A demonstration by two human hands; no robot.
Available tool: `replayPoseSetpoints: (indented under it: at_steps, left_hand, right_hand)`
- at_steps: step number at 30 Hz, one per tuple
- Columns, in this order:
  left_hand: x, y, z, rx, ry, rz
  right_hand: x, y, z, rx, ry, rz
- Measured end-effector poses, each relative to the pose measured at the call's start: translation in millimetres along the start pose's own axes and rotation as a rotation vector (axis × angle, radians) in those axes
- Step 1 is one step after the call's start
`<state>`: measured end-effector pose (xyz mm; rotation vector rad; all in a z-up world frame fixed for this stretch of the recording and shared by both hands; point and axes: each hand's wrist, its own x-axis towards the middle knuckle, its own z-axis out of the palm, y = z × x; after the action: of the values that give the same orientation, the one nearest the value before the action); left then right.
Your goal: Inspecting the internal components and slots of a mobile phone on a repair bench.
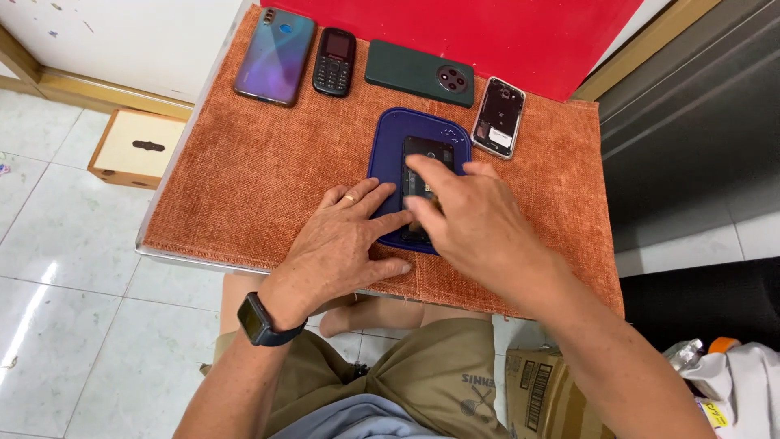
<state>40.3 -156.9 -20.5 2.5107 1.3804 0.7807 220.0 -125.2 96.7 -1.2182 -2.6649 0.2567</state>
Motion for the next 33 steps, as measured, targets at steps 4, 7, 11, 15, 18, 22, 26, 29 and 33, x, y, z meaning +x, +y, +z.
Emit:
replayPoseSetpoints:
  at_steps: [4,7,11,15,18,22,26,29,33]
  left_hand:
    - [-1,1,-3,-0.019,-0.012,-0.026]
    - [0,2,-2,-0.038,-0.045,-0.04]
    - [1,3,-2,-0.022,-0.024,-0.035]
    - [1,4,-4,-0.041,-0.041,-0.06]
    - [2,9,-17,-0.092,0.024,0.012]
    - [2,6,-10,-0.043,0.054,0.026]
    - [3,8,-13,-0.052,0.02,0.004]
    - [3,9,-15,-0.068,0.045,0.017]
    - [6,11,-14,-0.072,0.031,-0.021]
  right_hand:
    - [-7,-10,-20,0.11,-0.194,0.123]
    - [-5,-10,-20,0.161,-0.191,0.104]
    - [-5,-5,-5,0.099,-0.092,0.008]
    - [-6,5,8,-0.079,0.203,-0.177]
    - [-4,-3,-15,0.251,-0.105,-0.154]
    - [-6,2,-4,0.246,-0.031,-0.256]
    - [-2,7,-2,0.185,0.028,-0.249]
    - [-3,8,-6,0.235,-0.05,-0.265]
    - [-3,15,-1,0.133,0.081,-0.295]
